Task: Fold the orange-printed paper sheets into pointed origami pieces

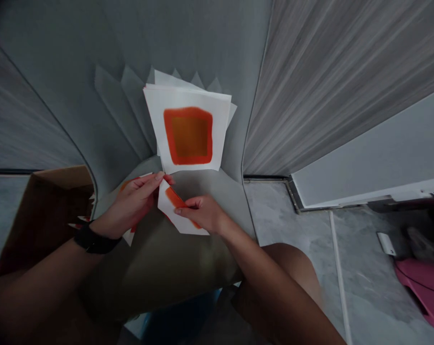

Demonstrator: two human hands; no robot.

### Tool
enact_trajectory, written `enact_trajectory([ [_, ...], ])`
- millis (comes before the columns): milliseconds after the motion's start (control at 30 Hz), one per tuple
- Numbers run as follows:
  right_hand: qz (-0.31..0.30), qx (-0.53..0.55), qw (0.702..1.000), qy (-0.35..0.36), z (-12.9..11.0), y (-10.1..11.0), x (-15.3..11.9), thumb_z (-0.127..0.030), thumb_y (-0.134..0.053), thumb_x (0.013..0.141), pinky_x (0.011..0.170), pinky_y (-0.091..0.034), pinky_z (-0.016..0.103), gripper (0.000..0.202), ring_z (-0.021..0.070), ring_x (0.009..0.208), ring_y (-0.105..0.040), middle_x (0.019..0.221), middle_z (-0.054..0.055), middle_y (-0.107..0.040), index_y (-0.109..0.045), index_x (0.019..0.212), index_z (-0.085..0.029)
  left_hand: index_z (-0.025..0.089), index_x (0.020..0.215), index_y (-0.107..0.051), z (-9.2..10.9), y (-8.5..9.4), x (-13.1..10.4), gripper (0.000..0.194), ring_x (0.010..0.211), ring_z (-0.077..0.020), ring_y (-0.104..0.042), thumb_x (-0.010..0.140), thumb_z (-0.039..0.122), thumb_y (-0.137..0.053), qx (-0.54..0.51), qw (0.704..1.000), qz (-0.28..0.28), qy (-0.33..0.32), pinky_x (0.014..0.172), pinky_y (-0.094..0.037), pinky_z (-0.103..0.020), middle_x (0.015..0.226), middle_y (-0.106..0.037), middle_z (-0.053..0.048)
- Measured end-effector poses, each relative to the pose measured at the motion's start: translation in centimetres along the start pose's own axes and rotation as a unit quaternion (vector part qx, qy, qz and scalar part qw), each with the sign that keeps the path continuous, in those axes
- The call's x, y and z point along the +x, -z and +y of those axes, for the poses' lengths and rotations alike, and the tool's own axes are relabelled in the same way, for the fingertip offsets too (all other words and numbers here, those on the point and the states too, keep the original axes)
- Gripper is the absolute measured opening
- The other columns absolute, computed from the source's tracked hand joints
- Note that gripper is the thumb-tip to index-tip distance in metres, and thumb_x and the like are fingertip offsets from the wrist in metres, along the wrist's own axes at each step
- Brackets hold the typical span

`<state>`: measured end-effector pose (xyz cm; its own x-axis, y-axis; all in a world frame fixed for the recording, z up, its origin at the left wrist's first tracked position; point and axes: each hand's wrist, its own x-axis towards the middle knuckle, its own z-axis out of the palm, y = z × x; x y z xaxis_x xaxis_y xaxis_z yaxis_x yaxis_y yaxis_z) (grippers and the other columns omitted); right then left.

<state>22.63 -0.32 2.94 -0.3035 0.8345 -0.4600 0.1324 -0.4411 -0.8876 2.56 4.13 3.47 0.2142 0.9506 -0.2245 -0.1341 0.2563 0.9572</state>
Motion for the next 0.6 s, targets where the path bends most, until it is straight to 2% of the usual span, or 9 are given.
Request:
enact_trajectory([
  [233, 0.006, 0.009, 1.0, -0.006, -0.13, -0.52, -0.05, -0.056, -0.085, 0.074, 0.049, -0.028, 0.026, 0.038, 0.0096, 0.051, -0.042, 0.056, -0.004, -0.056, -0.071, 0.069, -0.021, 0.022, 0.091, -0.08, -0.3, -0.35, 0.02, 0.042, 0.073, -0.0165, -0.065, 0.085, 0.063, -0.077, -0.026, 0.999, 0.02, 0.008, 0.064, -0.051, -0.026, 0.085, -0.076, -0.004],
  [367, 0.035, 0.039, 0.999, -0.003, 0.08, -0.73, 0.11, -0.056, -0.086, 0.073, 0.05, -0.033, 0.026, 0.037, 0.0112, 0.053, -0.048, 0.062, -0.002, -0.063, -0.074, 0.074, -0.021, 0.021, 0.099, -0.079, -0.3, -0.29, -0.02, 0.05, 0.079, -0.0186, -0.067, 0.088, 0.069, -0.069, -0.007, 1.0, 0.006, 0.007, 0.067, -0.052, -0.027, 0.09, -0.077, -0.005],
  [500, 0.079, 0.081, 0.994, 0.013, -0.07, -0.77, 0.39, -0.055, -0.087, 0.072, 0.051, -0.036, 0.026, 0.036, 0.0115, 0.055, -0.05, 0.066, -0.001, -0.066, -0.077, 0.079, -0.021, 0.023, 0.102, -0.081, 0.11, -0.1, -0.39, 0.045, 0.087, -0.0197, -0.067, 0.087, 0.064, -0.074, 0.08, 0.997, -0.005, -0.02, 0.072, -0.052, -0.025, 0.095, -0.077, -0.004],
  [600, 0.104, 0.107, 0.988, 0.026, -0.29, -0.72, 0.55, -0.055, -0.088, 0.069, 0.054, -0.038, 0.026, 0.037, 0.0116, 0.058, -0.052, 0.07, 0.0, -0.068, -0.078, 0.08, -0.021, 0.024, 0.099, -0.083, 0.36, 0.06, -0.58, 0.039, 0.081, -0.0193, -0.066, 0.084, 0.06, -0.079, 0.143, 0.99, -0.006, -0.014, 0.07, -0.051, -0.026, 0.088, -0.077, -0.003],
])
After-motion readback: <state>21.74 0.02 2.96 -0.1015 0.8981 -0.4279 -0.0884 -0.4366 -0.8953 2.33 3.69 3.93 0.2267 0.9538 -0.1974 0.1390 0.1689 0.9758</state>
